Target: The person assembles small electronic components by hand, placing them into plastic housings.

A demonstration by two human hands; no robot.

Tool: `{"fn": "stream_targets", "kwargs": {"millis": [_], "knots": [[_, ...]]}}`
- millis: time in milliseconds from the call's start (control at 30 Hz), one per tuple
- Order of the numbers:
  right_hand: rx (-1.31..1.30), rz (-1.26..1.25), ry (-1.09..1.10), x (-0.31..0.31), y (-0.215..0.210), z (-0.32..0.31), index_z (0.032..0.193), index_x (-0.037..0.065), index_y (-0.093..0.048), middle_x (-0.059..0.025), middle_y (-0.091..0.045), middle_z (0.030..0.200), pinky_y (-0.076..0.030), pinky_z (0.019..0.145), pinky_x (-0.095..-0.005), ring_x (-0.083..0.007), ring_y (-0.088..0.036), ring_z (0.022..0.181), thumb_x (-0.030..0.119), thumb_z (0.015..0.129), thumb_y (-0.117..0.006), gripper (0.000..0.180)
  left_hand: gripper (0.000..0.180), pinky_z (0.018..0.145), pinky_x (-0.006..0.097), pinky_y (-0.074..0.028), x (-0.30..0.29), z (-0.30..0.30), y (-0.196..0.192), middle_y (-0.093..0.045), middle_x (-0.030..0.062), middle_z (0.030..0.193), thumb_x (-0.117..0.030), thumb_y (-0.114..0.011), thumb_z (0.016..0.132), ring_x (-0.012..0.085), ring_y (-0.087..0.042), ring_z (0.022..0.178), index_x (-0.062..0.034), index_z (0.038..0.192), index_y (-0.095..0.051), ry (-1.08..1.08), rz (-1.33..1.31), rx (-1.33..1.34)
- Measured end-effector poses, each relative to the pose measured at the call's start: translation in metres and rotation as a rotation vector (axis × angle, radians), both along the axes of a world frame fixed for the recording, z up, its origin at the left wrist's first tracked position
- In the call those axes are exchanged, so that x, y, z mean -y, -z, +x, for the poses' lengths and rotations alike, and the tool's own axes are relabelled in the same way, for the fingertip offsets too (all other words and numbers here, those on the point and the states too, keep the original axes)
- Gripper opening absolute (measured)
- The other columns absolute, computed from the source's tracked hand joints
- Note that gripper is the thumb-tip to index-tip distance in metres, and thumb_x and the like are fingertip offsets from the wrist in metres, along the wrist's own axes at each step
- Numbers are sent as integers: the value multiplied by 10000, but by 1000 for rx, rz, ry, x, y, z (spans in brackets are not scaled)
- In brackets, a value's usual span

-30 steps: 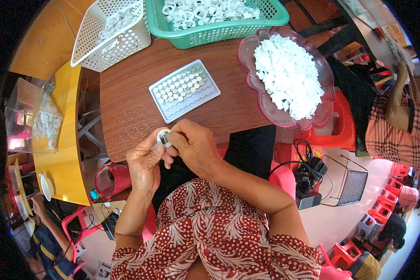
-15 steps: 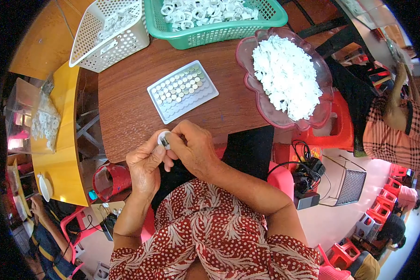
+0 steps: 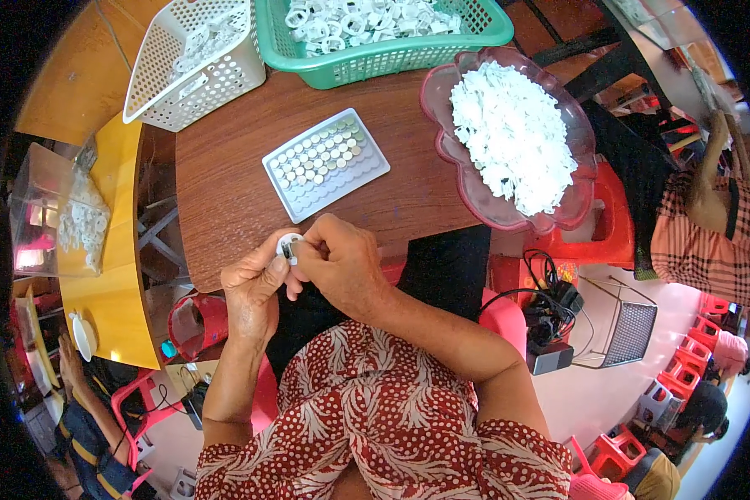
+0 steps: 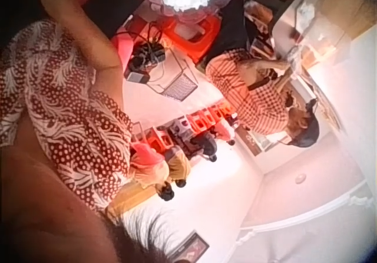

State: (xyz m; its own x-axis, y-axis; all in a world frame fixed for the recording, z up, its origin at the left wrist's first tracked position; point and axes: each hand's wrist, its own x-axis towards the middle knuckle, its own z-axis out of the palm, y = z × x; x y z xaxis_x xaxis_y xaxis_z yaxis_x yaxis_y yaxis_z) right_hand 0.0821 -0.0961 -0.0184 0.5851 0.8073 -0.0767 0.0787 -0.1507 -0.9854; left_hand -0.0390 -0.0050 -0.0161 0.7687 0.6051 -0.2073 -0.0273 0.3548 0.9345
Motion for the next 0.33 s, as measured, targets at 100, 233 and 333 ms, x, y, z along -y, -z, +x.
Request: {"fn": "stream_targets", "kwargs": {"millis": [100, 233, 333], "knots": [[-177, 52, 82, -2, 2, -1, 764, -19, -570, -54, -613, 642, -445, 495, -262, -63, -547, 569, 125, 813, -656, 175, 323, 574, 203, -455, -1, 2, -1, -643, 101, 822, -81, -555, 903, 108, -574, 653, 48, 1199, -551, 2, -56, 28], [-339, 103, 33, -1, 0, 2, 785, -24, -573, -39, -608, 656, -447, 508, -244, -53, -542, 590, 117, 835, -639, 163, 336, 586, 225, -466, 1, 1, -2, -644, 111, 837, -88, -546, 906, 123, -589, 676, 52, 1211, -539, -12, -105, 51], [-293, 85, 59, 0, 0, 1, 800, -20, -582, -50, -616, 667, -471, 550, -239, -61, -562, 643, 126, 851, -635, 163, 356, 597, 230, -473, 4, 3, 1, -647, 124, 840, -81, -553, 900, 144, -602, 683, 51, 1229, -525, -49, -75, 30]]}}
